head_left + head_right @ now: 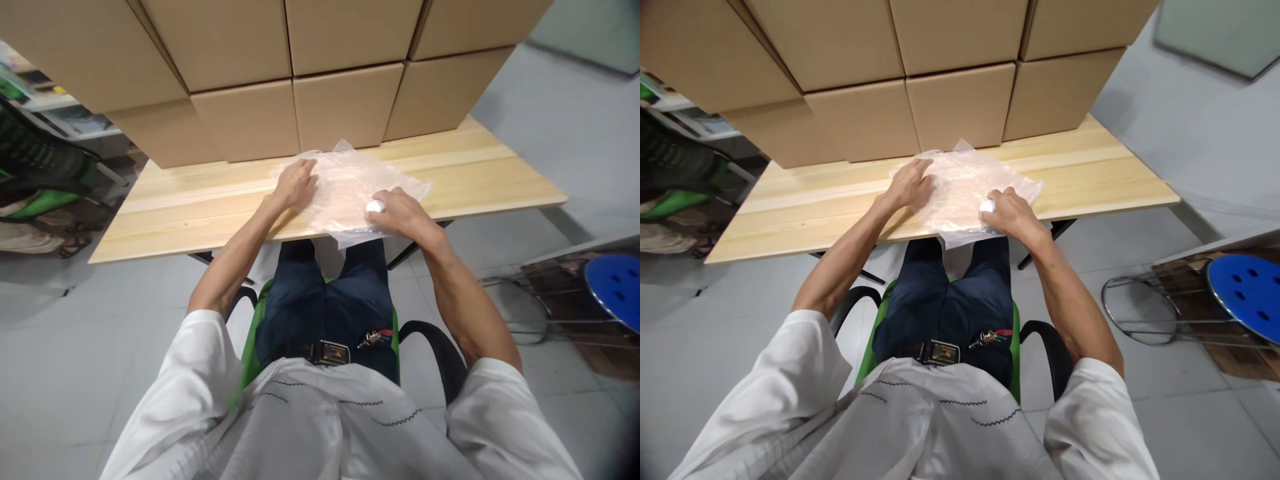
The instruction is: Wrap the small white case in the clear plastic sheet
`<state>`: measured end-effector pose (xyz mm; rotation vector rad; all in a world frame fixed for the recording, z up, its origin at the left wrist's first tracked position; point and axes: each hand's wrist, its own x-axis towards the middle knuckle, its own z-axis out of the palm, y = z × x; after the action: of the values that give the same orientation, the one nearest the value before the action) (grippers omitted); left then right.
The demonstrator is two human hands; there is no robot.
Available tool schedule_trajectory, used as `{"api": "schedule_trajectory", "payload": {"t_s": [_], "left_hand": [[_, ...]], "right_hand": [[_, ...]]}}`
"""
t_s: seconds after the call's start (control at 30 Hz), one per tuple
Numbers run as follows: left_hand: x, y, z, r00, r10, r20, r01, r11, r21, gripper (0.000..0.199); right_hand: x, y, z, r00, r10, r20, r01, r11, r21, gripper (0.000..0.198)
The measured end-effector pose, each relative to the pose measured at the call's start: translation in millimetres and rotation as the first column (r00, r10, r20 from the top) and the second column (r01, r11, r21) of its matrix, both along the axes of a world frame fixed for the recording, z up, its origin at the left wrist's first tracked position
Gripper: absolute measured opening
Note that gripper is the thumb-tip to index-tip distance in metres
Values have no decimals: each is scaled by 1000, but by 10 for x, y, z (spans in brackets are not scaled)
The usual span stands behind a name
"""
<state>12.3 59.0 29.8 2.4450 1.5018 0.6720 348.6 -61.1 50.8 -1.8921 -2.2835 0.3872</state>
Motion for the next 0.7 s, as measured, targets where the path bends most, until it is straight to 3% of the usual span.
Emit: {"api": "schedule_trajectory", "payload": {"t_s": [0.1,0.17,0.27,0.33,0.4,0.5,0.6,0.7], "left_hand": [[102,-578,97,974,-174,147,173,985,20,78],[216,-1016,82,939,-313,144,313,949,18,88],[406,-1545,-86,883,-469,7,468,883,41,100],[495,-1731,-252,846,-514,-143,529,843,95,108],[528,-1784,-403,812,-509,-286,562,814,145,102],[490,-1709,-532,801,-430,-417,553,799,238,67],[397,-1596,-548,811,-417,-411,549,785,287,50],[261,-1535,-525,822,-470,-323,555,787,268,52]], "right_hand": [[-78,77,9,1000,13,-22,-13,1000,7,61],[-116,149,12,1000,20,-23,-19,1000,18,62],[-183,263,23,1000,12,2,-12,1000,16,67],[-240,334,40,1000,-12,29,11,1000,16,70],[-303,397,63,998,-28,61,27,1000,13,72],[-391,486,94,995,-25,96,25,1000,1,70],[-419,577,103,994,-12,108,12,1000,-2,69],[-336,629,99,993,-4,121,4,1000,3,72]]}}
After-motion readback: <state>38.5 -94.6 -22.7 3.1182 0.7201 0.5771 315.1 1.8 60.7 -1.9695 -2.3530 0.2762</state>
